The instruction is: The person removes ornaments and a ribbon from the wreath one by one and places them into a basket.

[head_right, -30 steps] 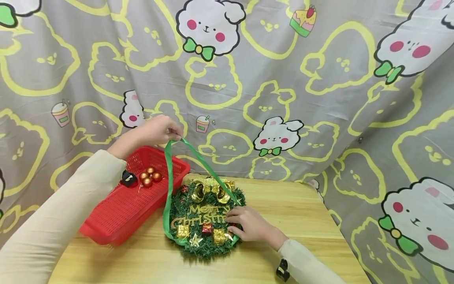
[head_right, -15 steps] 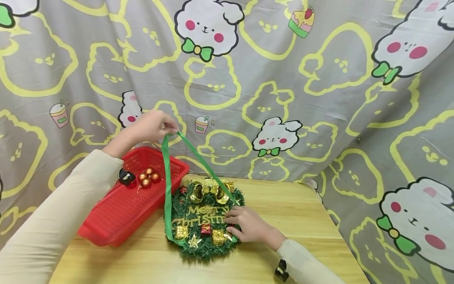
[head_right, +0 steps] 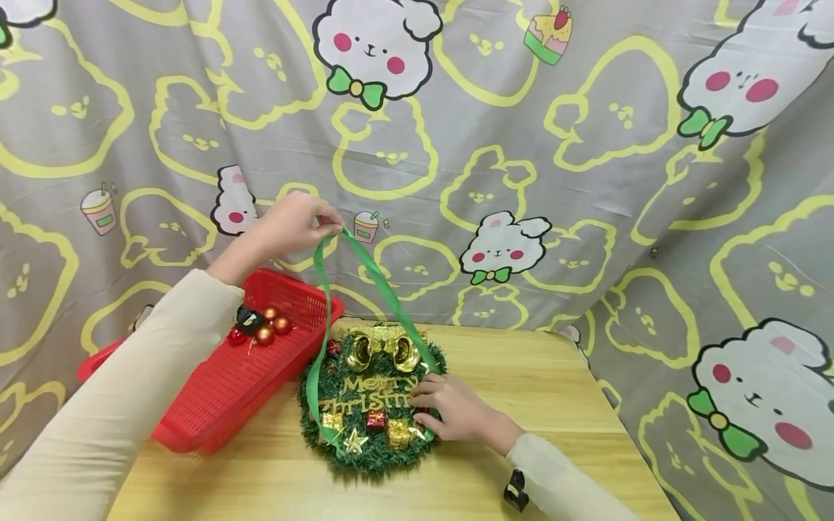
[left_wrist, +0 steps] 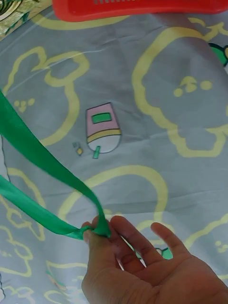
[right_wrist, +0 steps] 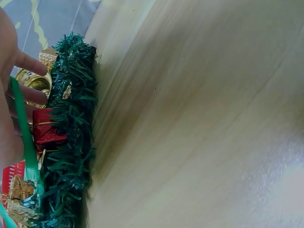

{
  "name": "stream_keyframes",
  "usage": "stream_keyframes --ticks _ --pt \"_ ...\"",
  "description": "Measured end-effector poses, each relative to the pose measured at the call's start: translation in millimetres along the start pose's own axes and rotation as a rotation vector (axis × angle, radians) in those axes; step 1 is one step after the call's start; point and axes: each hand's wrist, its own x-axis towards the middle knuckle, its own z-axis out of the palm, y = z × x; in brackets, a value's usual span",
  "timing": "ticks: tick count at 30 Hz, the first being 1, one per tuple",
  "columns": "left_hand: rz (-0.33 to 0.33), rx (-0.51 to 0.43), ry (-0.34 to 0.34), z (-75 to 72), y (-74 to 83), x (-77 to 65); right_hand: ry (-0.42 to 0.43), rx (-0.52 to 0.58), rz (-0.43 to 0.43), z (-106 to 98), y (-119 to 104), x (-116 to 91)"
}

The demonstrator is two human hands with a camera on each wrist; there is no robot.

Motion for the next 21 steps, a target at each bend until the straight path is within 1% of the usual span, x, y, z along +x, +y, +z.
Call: stream_keyframes --ticks 1,4,7,9,14,17,21 --pt "0.000 -0.005 -0.004 2.0 2.1 1.7 -0.008 0.006 0.008 -0.2 0.0 0.0" --pt "0.030 -0.024 -0.013 9.0 8.5 7.1 -0.024 0.012 0.018 -1.7 -0.4 0.6" --pt "0.061 -0.023 -0.010 15.8 14.2 13.6 -0.032 0.008 0.017 -3.3 -1.0 1.8" --pt "0.065 -0.031 0.001 18.2 18.2 18.5 -0.038 0.002 0.016 -4.9 -1.1 2.1" --pt "0.046 -0.065 0.080 15.2 25.8 28.3 -0.049 -0.026 0.004 -5.4 -1.0 2.9" --pt "0.060 -0.066 0.127 11.9 28.3 32.3 -0.041 -0.042 -0.010 -5.5 -0.9 3.8" --pt "0.082 -0.039 0.177 10.1 29.8 35.6 -0.021 -0.073 -0.033 -4.3 0.0 4.4"
